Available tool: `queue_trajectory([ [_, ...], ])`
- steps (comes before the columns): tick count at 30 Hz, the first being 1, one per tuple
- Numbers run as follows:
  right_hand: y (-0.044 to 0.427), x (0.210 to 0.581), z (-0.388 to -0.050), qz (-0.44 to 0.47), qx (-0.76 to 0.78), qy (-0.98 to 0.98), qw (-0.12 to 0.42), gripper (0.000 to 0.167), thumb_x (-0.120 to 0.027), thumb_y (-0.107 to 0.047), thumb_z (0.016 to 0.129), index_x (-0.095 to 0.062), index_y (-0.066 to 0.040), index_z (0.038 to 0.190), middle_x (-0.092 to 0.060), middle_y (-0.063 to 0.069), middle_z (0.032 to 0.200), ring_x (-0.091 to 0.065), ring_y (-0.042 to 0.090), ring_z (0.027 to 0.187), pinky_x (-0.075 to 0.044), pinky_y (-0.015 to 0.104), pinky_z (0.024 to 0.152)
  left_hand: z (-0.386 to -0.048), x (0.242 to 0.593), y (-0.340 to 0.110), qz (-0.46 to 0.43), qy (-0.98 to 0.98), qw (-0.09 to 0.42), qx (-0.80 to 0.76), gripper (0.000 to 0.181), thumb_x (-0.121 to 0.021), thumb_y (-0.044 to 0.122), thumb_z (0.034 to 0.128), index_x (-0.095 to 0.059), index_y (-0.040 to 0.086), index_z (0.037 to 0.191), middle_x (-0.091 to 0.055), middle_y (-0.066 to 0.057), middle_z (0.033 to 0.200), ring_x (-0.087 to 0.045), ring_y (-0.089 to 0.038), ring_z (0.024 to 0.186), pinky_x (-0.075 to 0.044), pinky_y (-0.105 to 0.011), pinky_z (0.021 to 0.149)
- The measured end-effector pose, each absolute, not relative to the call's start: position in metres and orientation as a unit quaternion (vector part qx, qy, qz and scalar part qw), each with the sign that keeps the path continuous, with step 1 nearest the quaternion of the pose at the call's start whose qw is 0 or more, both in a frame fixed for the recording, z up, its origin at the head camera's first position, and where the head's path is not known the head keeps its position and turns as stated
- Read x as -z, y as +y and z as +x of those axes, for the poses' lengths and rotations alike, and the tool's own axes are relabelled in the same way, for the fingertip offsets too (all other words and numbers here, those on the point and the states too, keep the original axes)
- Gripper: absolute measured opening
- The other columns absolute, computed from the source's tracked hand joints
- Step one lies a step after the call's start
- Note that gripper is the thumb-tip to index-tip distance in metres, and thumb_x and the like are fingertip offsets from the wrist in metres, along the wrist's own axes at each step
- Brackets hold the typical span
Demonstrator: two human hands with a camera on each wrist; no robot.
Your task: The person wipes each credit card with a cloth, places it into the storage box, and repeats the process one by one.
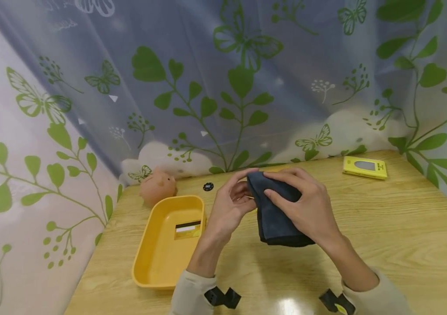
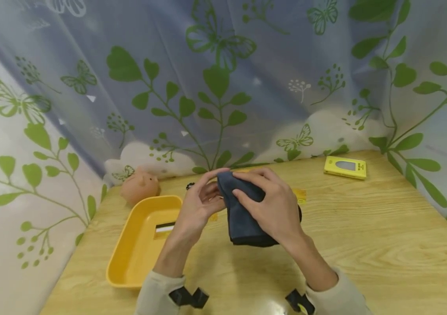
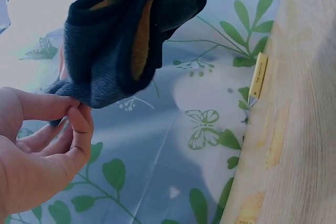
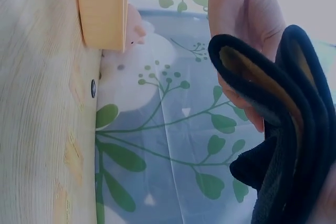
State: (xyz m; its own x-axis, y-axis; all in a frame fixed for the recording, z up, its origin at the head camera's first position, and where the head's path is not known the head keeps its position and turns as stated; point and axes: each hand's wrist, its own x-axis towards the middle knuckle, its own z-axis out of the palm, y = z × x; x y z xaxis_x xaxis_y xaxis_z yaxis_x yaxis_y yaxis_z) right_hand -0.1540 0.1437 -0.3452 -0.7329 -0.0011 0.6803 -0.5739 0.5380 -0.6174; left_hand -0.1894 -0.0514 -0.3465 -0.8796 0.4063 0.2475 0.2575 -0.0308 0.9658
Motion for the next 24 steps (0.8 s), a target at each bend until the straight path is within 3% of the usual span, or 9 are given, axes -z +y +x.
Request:
queue_trajectory([
  [6, 0.149, 0.346, -0.157, 0.172, -0.417, -0.827, 0.335, 0.039, -0.086, -0.01, 0.086, -0.079, -0.019, 0.123, -0.071, -0.001, 0.114, -0.068, 0.02, 0.103, -0.054, 0.026, 0.083, -0.192, 0.348, -0.053, 0.22, 0.69, 0.057, -0.688, 0.062, -0.068, -0.006, 0.0925, -0.057, 0.019, 0.148, -0.07, -0.012, 0.115, -0.065, -0.025, 0.1, -0.056, -0.034, 0.086],
  [14, 0.16, 0.346, -0.158, 0.156, -0.41, -0.831, 0.342, 0.039, -0.085, -0.007, 0.086, -0.078, -0.017, 0.123, -0.071, 0.003, 0.115, -0.069, 0.025, 0.104, -0.048, 0.013, 0.084, -0.194, 0.351, -0.059, 0.202, 0.687, 0.057, -0.696, 0.059, -0.072, -0.002, 0.0923, -0.061, 0.023, 0.145, -0.066, -0.005, 0.108, -0.059, -0.022, 0.095, -0.056, -0.035, 0.085],
  [24, 0.178, 0.342, -0.164, 0.136, -0.382, -0.835, 0.371, 0.04, -0.085, -0.005, 0.085, -0.079, -0.014, 0.123, -0.071, 0.008, 0.112, -0.067, 0.026, 0.094, -0.046, 0.016, 0.072, -0.195, 0.344, -0.066, 0.207, 0.671, 0.048, -0.711, 0.059, -0.071, -0.003, 0.0932, -0.06, 0.023, 0.145, -0.063, -0.004, 0.104, -0.055, -0.019, 0.09, -0.057, -0.03, 0.079],
])
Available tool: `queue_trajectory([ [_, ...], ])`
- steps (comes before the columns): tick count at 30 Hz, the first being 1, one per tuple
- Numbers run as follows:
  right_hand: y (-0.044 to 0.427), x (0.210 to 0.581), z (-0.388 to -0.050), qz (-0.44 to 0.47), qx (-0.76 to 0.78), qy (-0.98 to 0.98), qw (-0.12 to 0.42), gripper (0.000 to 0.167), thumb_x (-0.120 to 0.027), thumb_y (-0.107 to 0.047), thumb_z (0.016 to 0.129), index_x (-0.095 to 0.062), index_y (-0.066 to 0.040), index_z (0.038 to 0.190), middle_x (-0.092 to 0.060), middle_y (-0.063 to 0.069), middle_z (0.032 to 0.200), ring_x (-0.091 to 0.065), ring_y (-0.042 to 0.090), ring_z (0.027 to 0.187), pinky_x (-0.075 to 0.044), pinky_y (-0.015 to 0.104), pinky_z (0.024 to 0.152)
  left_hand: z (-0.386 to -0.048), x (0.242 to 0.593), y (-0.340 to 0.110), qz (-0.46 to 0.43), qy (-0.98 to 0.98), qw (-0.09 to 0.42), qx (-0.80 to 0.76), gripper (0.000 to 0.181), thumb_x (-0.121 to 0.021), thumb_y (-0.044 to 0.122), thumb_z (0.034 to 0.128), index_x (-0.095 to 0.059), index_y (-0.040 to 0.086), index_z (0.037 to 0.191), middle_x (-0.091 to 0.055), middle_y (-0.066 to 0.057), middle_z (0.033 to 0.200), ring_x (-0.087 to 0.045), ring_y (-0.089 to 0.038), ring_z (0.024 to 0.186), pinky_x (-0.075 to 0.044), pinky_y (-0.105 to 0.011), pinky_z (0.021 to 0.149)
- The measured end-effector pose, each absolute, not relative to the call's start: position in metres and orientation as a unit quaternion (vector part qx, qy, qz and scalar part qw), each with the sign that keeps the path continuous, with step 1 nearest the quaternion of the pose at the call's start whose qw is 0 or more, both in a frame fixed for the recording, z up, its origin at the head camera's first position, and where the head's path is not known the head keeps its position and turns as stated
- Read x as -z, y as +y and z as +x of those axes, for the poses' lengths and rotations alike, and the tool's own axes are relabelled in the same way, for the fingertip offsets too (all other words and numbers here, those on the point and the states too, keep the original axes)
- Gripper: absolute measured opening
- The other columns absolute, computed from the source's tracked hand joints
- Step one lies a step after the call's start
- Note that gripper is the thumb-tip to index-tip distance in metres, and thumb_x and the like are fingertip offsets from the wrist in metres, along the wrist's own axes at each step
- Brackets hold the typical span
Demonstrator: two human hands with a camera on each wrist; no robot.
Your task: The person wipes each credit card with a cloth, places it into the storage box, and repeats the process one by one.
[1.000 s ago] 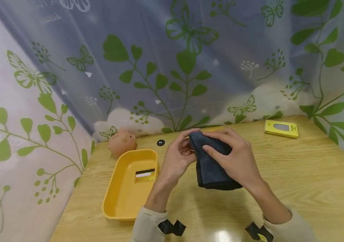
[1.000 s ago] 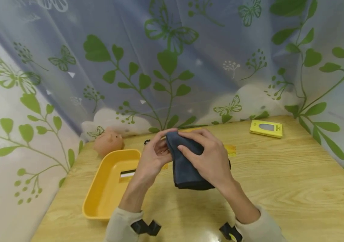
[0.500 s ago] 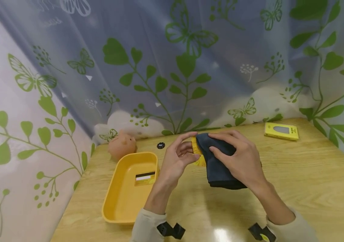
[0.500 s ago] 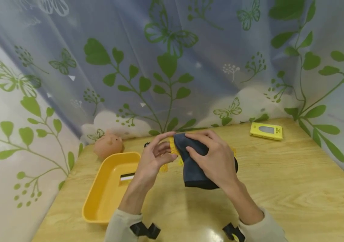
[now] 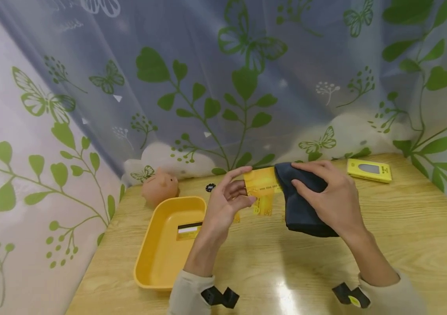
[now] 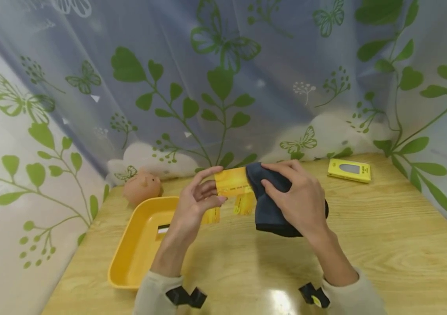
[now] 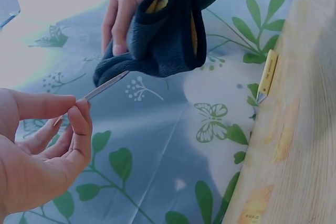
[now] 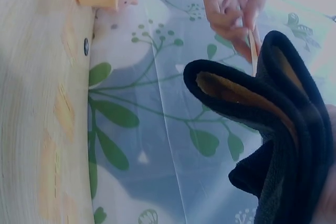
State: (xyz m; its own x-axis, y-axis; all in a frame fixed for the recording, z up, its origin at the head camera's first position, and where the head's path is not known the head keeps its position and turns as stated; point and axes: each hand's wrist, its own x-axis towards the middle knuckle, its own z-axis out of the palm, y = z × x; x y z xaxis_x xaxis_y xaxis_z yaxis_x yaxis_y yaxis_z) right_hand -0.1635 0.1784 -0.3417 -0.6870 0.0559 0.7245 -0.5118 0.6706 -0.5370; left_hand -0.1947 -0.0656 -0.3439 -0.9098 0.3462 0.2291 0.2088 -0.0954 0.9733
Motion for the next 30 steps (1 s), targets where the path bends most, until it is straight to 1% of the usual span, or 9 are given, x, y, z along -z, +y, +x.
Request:
queue_trajectory([
  [4, 0.187, 0.339, -0.164, 0.118, -0.375, -0.834, 0.386, 0.04, -0.085, -0.005, 0.084, -0.079, -0.013, 0.123, -0.071, 0.01, 0.112, -0.066, 0.028, 0.095, -0.044, 0.017, 0.073, -0.195, 0.343, -0.066, 0.206, 0.664, 0.048, -0.718, 0.059, -0.071, -0.003, 0.0928, -0.061, 0.024, 0.144, -0.061, -0.002, 0.099, -0.056, -0.019, 0.088, -0.057, -0.028, 0.076],
  [10, 0.192, 0.335, -0.161, 0.104, -0.386, -0.833, 0.383, 0.042, -0.085, -0.007, 0.085, -0.078, -0.016, 0.125, -0.071, 0.01, 0.115, -0.066, 0.028, 0.099, -0.043, 0.011, 0.076, -0.195, 0.343, -0.066, 0.199, 0.668, 0.046, -0.716, 0.061, -0.073, -0.002, 0.093, -0.059, 0.024, 0.146, -0.064, -0.001, 0.103, -0.059, -0.018, 0.092, -0.057, -0.028, 0.079],
  [13, 0.19, 0.333, -0.159, 0.11, -0.4, -0.829, 0.376, 0.043, -0.086, -0.008, 0.085, -0.078, -0.019, 0.126, -0.071, 0.007, 0.116, -0.065, 0.025, 0.103, -0.043, 0.009, 0.08, -0.196, 0.343, -0.066, 0.197, 0.669, 0.042, -0.716, 0.063, -0.074, -0.003, 0.0922, -0.058, 0.022, 0.148, -0.065, -0.001, 0.104, -0.06, -0.019, 0.092, -0.057, -0.029, 0.081],
  [17, 0.183, 0.33, -0.155, 0.134, -0.427, -0.817, 0.362, 0.044, -0.086, -0.006, 0.085, -0.078, -0.022, 0.125, -0.072, 0.002, 0.117, -0.064, 0.015, 0.105, -0.046, 0.007, 0.083, -0.196, 0.343, -0.065, 0.197, 0.669, 0.043, -0.715, 0.062, -0.074, -0.002, 0.0922, -0.058, 0.023, 0.147, -0.066, -0.002, 0.107, -0.061, -0.019, 0.093, -0.056, -0.03, 0.083],
  [19, 0.178, 0.329, -0.153, 0.151, -0.441, -0.812, 0.351, 0.044, -0.085, -0.005, 0.085, -0.078, -0.023, 0.125, -0.072, -0.001, 0.116, -0.063, 0.01, 0.105, -0.048, 0.007, 0.083, -0.196, 0.344, -0.065, 0.197, 0.672, 0.045, -0.712, 0.062, -0.075, -0.001, 0.0926, -0.058, 0.023, 0.147, -0.067, -0.002, 0.109, -0.061, -0.019, 0.094, -0.056, -0.03, 0.084],
  [22, 0.168, 0.327, -0.15, 0.177, -0.462, -0.804, 0.328, 0.046, -0.085, -0.004, 0.086, -0.077, -0.025, 0.126, -0.072, -0.004, 0.117, -0.064, 0.008, 0.106, -0.05, 0.01, 0.086, -0.195, 0.344, -0.065, 0.198, 0.677, 0.047, -0.708, 0.062, -0.075, 0.0, 0.0928, -0.058, 0.022, 0.148, -0.068, -0.003, 0.111, -0.062, -0.02, 0.095, -0.055, -0.03, 0.084],
  [26, 0.155, 0.329, -0.145, 0.2, -0.476, -0.8, 0.305, 0.046, -0.085, -0.006, 0.086, -0.077, -0.027, 0.126, -0.071, -0.008, 0.117, -0.066, 0.012, 0.108, -0.051, 0.014, 0.089, -0.194, 0.345, -0.062, 0.209, 0.675, 0.059, -0.705, 0.062, -0.071, -0.003, 0.0944, -0.056, 0.019, 0.15, -0.07, -0.006, 0.113, -0.065, -0.019, 0.094, -0.056, -0.032, 0.086],
  [30, 0.146, 0.333, -0.144, 0.221, -0.474, -0.8, 0.295, 0.044, -0.085, -0.007, 0.086, -0.077, -0.024, 0.126, -0.071, -0.007, 0.115, -0.066, 0.014, 0.107, -0.052, 0.016, 0.089, -0.192, 0.346, -0.059, 0.228, 0.67, 0.079, -0.702, 0.061, -0.065, -0.006, 0.0959, -0.054, 0.018, 0.151, -0.071, -0.012, 0.123, -0.068, -0.019, 0.095, -0.057, -0.035, 0.088],
])
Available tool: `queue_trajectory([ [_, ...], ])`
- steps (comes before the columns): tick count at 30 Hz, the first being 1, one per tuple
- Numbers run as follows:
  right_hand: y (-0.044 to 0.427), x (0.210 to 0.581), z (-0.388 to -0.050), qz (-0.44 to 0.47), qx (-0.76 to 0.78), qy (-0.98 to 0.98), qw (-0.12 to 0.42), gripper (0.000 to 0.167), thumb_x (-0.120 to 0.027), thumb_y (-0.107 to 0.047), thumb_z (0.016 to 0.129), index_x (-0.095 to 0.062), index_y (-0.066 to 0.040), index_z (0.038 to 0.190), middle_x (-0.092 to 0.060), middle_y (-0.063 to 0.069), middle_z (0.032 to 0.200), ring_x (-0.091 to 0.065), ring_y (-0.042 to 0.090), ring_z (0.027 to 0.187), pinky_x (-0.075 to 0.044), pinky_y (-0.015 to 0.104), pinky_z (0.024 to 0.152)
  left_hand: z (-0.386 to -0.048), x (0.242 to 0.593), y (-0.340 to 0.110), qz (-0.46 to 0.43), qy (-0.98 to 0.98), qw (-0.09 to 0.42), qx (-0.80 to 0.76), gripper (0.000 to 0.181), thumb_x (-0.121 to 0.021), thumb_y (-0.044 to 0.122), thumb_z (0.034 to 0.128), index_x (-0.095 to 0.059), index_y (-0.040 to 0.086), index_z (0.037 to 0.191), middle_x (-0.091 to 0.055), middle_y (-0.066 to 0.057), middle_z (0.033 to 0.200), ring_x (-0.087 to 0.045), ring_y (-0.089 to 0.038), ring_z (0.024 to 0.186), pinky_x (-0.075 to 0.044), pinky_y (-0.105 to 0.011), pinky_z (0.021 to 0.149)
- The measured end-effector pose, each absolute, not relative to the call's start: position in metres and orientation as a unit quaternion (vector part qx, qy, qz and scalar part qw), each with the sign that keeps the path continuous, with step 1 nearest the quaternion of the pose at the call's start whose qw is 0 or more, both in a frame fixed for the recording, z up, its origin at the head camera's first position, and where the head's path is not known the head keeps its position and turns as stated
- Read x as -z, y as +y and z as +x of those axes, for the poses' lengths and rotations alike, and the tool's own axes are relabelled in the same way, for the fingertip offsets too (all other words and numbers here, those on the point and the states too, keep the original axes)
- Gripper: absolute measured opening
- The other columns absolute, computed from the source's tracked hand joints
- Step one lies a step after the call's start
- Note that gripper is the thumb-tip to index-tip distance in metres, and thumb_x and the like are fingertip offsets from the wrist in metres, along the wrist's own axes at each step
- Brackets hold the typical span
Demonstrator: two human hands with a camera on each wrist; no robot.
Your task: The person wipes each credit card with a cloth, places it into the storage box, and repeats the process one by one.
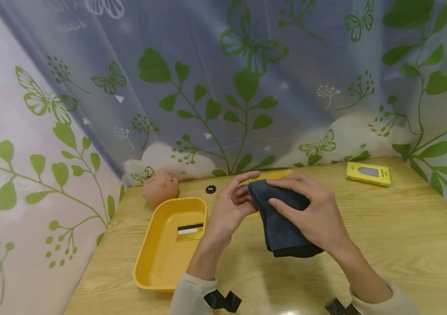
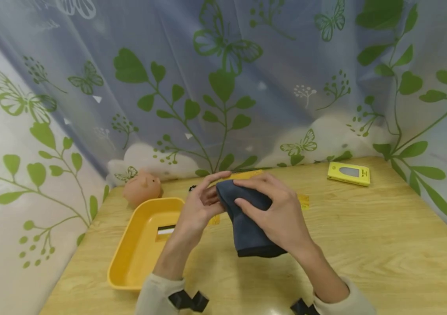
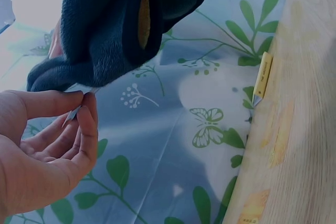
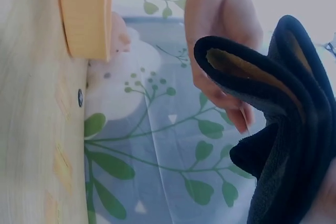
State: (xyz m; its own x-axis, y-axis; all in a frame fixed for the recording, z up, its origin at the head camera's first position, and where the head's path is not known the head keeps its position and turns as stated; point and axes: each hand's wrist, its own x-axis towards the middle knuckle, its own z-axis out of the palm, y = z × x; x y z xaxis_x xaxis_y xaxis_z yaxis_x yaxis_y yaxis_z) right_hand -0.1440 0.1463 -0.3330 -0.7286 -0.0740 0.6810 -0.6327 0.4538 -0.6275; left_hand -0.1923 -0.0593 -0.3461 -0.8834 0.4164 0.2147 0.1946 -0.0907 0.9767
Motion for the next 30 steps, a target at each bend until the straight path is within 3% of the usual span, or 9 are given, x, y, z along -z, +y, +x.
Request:
queue_trajectory([
  [13, 0.137, 0.343, -0.147, 0.22, -0.427, -0.812, 0.332, 0.042, -0.087, -0.007, 0.084, -0.078, -0.02, 0.123, -0.069, -0.004, 0.111, -0.068, 0.015, 0.099, -0.053, 0.016, 0.083, -0.191, 0.347, -0.055, 0.238, 0.679, 0.076, -0.691, 0.06, -0.068, -0.003, 0.096, -0.055, 0.02, 0.15, -0.07, -0.015, 0.129, -0.07, -0.022, 0.103, -0.058, -0.037, 0.092],
  [22, 0.137, 0.347, -0.149, 0.196, -0.368, -0.826, 0.379, 0.044, -0.09, -0.008, 0.081, -0.079, -0.019, 0.122, -0.07, 0.002, 0.111, -0.068, 0.018, 0.088, -0.055, 0.032, 0.065, -0.191, 0.348, -0.056, 0.231, 0.668, 0.072, -0.704, 0.058, -0.069, -0.004, 0.0958, -0.057, 0.017, 0.148, -0.072, -0.015, 0.124, -0.069, -0.02, 0.095, -0.059, -0.038, 0.089],
  [30, 0.147, 0.343, -0.152, 0.179, -0.369, -0.825, 0.389, 0.044, -0.089, -0.007, 0.081, -0.079, -0.018, 0.122, -0.07, 0.004, 0.113, -0.07, 0.021, 0.093, -0.049, 0.018, 0.072, -0.192, 0.345, -0.057, 0.205, 0.693, 0.055, -0.689, 0.06, -0.073, -0.003, 0.0925, -0.061, 0.024, 0.144, -0.069, -0.006, 0.106, -0.062, -0.021, 0.092, -0.055, -0.031, 0.081],
])
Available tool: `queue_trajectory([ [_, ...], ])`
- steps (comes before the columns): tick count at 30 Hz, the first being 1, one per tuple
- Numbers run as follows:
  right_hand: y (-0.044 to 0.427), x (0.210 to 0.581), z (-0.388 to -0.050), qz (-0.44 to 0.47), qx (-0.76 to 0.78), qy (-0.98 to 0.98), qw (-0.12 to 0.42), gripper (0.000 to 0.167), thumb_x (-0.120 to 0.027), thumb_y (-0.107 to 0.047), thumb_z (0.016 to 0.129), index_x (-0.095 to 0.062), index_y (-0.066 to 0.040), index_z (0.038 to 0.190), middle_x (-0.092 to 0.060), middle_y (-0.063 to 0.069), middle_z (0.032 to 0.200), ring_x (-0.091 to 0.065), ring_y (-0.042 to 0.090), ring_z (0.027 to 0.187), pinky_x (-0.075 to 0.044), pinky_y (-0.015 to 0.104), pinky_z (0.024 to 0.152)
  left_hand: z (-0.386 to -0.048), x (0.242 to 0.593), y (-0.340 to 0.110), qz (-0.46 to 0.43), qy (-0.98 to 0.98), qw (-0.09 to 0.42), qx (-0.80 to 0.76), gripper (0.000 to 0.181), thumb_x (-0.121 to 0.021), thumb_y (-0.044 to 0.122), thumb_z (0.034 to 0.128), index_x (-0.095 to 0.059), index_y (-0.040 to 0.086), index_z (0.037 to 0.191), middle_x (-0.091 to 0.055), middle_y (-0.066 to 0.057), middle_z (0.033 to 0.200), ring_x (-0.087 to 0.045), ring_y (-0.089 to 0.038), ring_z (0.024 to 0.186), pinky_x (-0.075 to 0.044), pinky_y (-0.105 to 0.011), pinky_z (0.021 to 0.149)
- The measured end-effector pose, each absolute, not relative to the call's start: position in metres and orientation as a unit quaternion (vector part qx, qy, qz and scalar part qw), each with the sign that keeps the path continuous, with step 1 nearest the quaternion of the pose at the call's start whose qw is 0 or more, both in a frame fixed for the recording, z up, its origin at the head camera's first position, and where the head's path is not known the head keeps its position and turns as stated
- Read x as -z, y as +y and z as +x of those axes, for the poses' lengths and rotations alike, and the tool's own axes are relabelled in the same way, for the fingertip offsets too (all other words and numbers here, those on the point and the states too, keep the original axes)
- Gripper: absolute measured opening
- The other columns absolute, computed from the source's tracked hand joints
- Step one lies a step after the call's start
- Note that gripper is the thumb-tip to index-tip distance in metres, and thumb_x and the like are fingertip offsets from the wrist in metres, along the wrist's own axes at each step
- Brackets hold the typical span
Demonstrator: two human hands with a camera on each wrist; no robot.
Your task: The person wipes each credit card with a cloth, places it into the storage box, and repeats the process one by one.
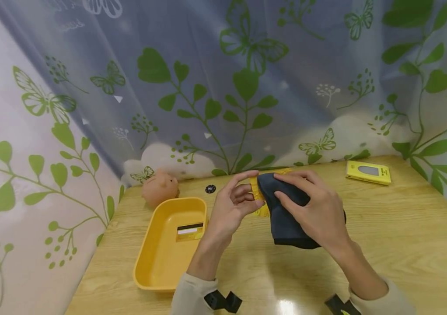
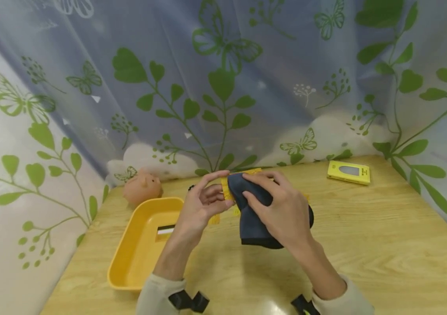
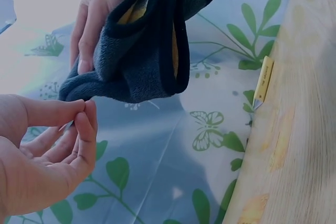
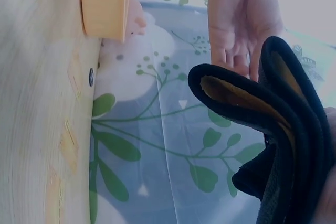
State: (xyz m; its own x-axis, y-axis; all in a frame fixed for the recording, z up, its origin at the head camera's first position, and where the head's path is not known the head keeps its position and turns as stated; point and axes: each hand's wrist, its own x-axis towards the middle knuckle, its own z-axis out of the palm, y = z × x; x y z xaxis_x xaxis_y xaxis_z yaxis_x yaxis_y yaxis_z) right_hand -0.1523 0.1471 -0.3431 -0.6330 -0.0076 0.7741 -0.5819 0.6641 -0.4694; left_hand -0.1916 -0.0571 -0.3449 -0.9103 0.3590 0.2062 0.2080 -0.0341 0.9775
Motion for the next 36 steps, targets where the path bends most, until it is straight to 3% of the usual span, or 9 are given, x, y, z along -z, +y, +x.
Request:
queue_trajectory([
  [8, 0.161, 0.339, -0.155, 0.163, -0.362, -0.822, 0.408, 0.044, -0.089, -0.005, 0.082, -0.079, -0.015, 0.123, -0.071, 0.007, 0.114, -0.07, 0.025, 0.094, -0.046, 0.015, 0.075, -0.192, 0.342, -0.063, 0.185, 0.689, 0.049, -0.699, 0.059, -0.076, -0.002, 0.0917, -0.062, 0.025, 0.142, -0.065, 0.0, 0.103, -0.061, -0.02, 0.095, -0.055, -0.03, 0.083],
  [15, 0.176, 0.337, -0.158, 0.124, -0.349, -0.827, 0.423, 0.042, -0.088, -0.005, 0.082, -0.079, -0.013, 0.122, -0.07, 0.01, 0.109, -0.067, 0.027, 0.09, -0.043, 0.017, 0.071, -0.193, 0.34, -0.066, 0.2, 0.669, 0.049, -0.714, 0.061, -0.073, -0.004, 0.0926, -0.059, 0.022, 0.146, -0.069, -0.003, 0.108, -0.061, -0.019, 0.093, -0.056, -0.029, 0.084],
  [21, 0.183, 0.332, -0.156, 0.093, -0.363, -0.826, 0.421, 0.043, -0.087, -0.007, 0.083, -0.079, -0.015, 0.124, -0.071, 0.012, 0.113, -0.067, 0.03, 0.097, -0.041, 0.012, 0.076, -0.195, 0.34, -0.069, 0.208, 0.661, 0.041, -0.72, 0.065, -0.073, -0.007, 0.0919, -0.054, 0.014, 0.15, -0.073, -0.012, 0.118, -0.064, -0.019, 0.092, -0.057, -0.029, 0.084],
  [31, 0.156, 0.328, -0.144, 0.179, -0.404, -0.811, 0.384, 0.046, -0.087, 0.0, 0.081, -0.078, -0.014, 0.123, -0.07, 0.006, 0.113, -0.066, 0.023, 0.102, -0.046, 0.01, 0.087, -0.193, 0.342, -0.066, 0.203, 0.673, 0.044, -0.71, 0.061, -0.074, -0.004, 0.0924, -0.059, 0.02, 0.147, -0.067, 0.0, 0.103, -0.062, -0.019, 0.092, -0.056, -0.03, 0.082],
  [36, 0.138, 0.334, -0.139, 0.198, -0.403, -0.818, 0.36, 0.045, -0.089, -0.005, 0.08, -0.079, -0.017, 0.122, -0.07, 0.002, 0.112, -0.067, 0.02, 0.099, -0.048, 0.011, 0.085, -0.191, 0.345, -0.06, 0.213, 0.67, 0.06, -0.709, 0.06, -0.067, -0.007, 0.0949, -0.058, 0.02, 0.148, -0.071, -0.008, 0.114, -0.067, -0.018, 0.094, -0.057, -0.033, 0.085],
])
